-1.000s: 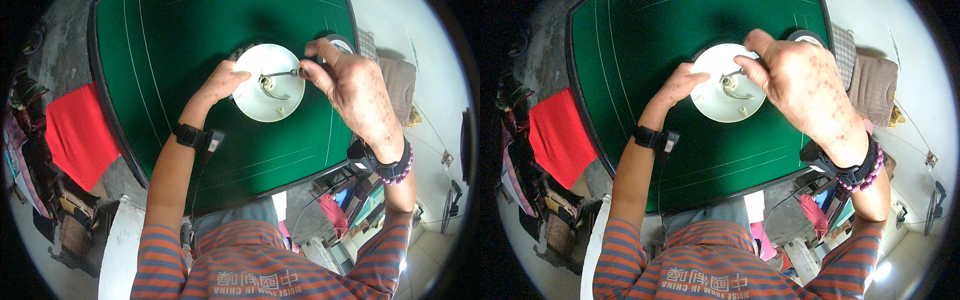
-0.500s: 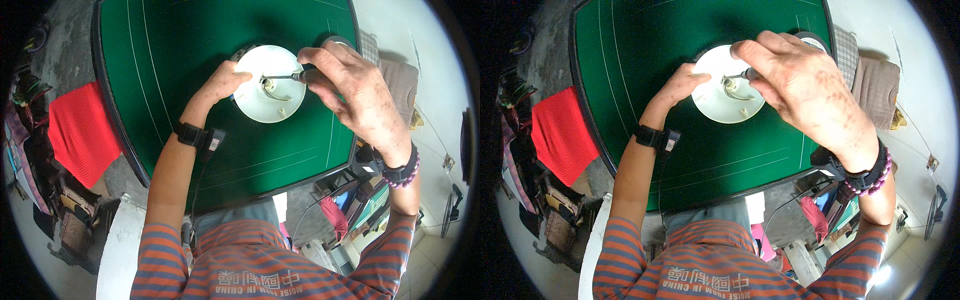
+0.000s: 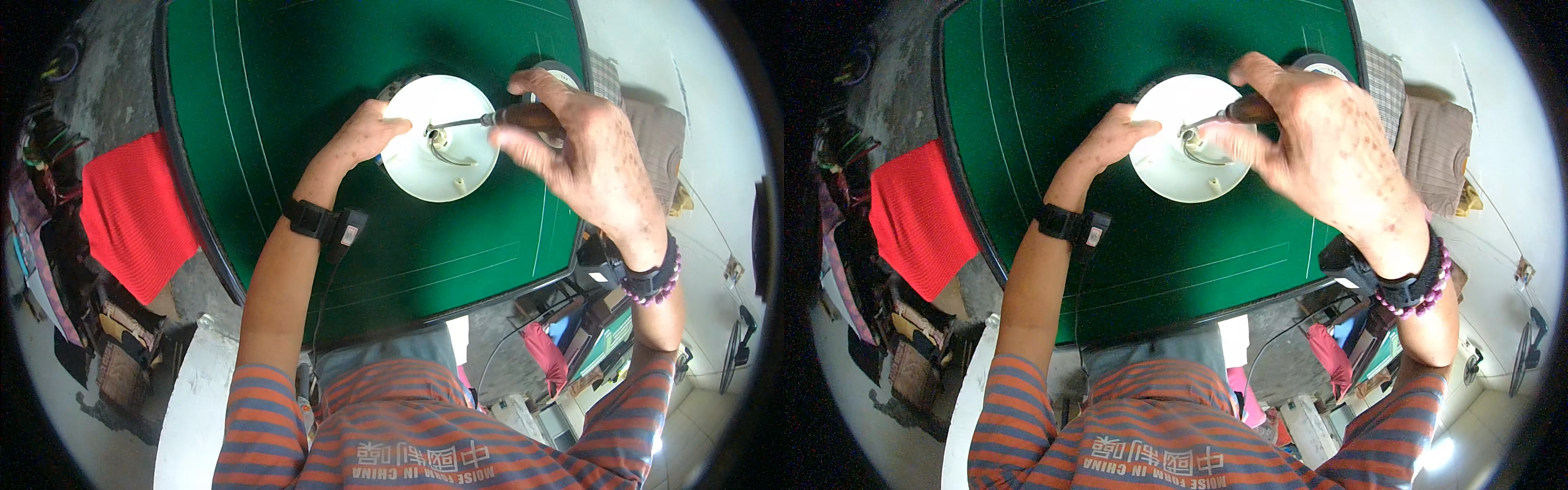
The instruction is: The person disassembles the central components of an automatic mahjong table using a screwdriver to remove screws and access internal wiring.
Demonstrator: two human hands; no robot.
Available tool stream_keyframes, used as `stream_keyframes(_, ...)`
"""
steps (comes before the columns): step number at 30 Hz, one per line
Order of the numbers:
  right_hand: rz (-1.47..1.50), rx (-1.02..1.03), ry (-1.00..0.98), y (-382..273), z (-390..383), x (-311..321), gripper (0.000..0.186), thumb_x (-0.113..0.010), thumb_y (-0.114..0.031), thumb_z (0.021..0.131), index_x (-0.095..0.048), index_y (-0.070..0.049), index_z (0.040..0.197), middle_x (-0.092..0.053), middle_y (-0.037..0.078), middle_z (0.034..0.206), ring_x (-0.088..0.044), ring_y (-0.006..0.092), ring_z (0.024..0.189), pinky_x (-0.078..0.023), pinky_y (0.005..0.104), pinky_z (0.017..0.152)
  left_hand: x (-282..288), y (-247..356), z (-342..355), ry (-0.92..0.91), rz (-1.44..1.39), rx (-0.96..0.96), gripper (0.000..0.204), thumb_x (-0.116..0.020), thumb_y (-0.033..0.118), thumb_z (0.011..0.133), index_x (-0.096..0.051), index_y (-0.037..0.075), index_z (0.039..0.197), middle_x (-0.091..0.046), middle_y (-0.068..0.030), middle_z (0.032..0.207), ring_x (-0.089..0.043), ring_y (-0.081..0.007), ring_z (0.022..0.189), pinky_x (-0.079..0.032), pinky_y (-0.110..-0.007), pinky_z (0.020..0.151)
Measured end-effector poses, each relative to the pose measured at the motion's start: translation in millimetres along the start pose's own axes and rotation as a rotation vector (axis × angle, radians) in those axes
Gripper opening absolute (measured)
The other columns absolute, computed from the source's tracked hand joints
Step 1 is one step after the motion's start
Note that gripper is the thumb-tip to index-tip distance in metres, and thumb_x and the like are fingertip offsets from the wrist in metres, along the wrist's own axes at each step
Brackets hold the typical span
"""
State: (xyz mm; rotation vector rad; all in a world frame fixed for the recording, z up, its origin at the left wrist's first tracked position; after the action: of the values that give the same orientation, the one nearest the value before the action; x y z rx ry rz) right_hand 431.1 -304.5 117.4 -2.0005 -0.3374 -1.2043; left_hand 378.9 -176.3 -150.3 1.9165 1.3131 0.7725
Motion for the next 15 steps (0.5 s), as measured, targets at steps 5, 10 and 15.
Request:
stream_keyframes(5, -0.274, 0.104, 0.073, -5.4, 0.4, 1.1, 0.028, -0.066, -0.010, 0.089, -0.057, -0.006, 0.115, -0.065, 0.009, 0.084, -0.070, 0.0315, 0.082, -0.056, 0.0366, 0.068, -0.4, -6.5, 5.1, -0.007, -0.025, -0.026, 0.035, -0.063, 0.024, 0.089, -0.068, -0.004, 0.111, -0.072, -0.0097, 0.092, -0.067, -0.0154, 0.081, -0.053, -0.032, 0.076)
stream_keyframes(10, -0.221, -0.052, -0.014, 6.0, -0.7, -2.3, 0.030, -0.064, -0.001, 0.085, -0.056, -0.005, 0.114, -0.060, 0.011, 0.097, -0.068, 0.0320, 0.084, -0.055, 0.0406, 0.075, 0.8, -0.1, 1.9, 0.005, 0.003, -0.011, 0.037, -0.064, 0.025, 0.088, -0.068, -0.003, 0.111, -0.072, -0.0100, 0.093, -0.066, -0.0156, 0.083, -0.052, -0.032, 0.078)
stream_keyframes(15, -0.203, 0.173, 0.072, -9.5, -0.6, 1.1, 0.038, -0.071, -0.008, 0.084, -0.056, -0.006, 0.119, -0.066, 0.013, 0.092, -0.068, 0.0325, 0.080, -0.054, 0.0390, 0.073, 3.0, 4.0, -2.1, 0.014, 0.064, 0.007, 0.037, -0.063, 0.026, 0.088, -0.068, -0.003, 0.110, -0.072, -0.0115, 0.092, -0.068, -0.0179, 0.082, -0.052, -0.033, 0.078)
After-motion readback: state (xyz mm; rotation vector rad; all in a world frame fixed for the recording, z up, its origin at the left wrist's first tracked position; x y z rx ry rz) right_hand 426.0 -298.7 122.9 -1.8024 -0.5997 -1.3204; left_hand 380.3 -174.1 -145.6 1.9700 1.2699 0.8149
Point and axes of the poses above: each hand's wrist, its own z-axis towards the middle knuckle, its own x-axis out of the back of the hand, y = z × x, the point moved 7 cm from there along z, towards the middle knuckle
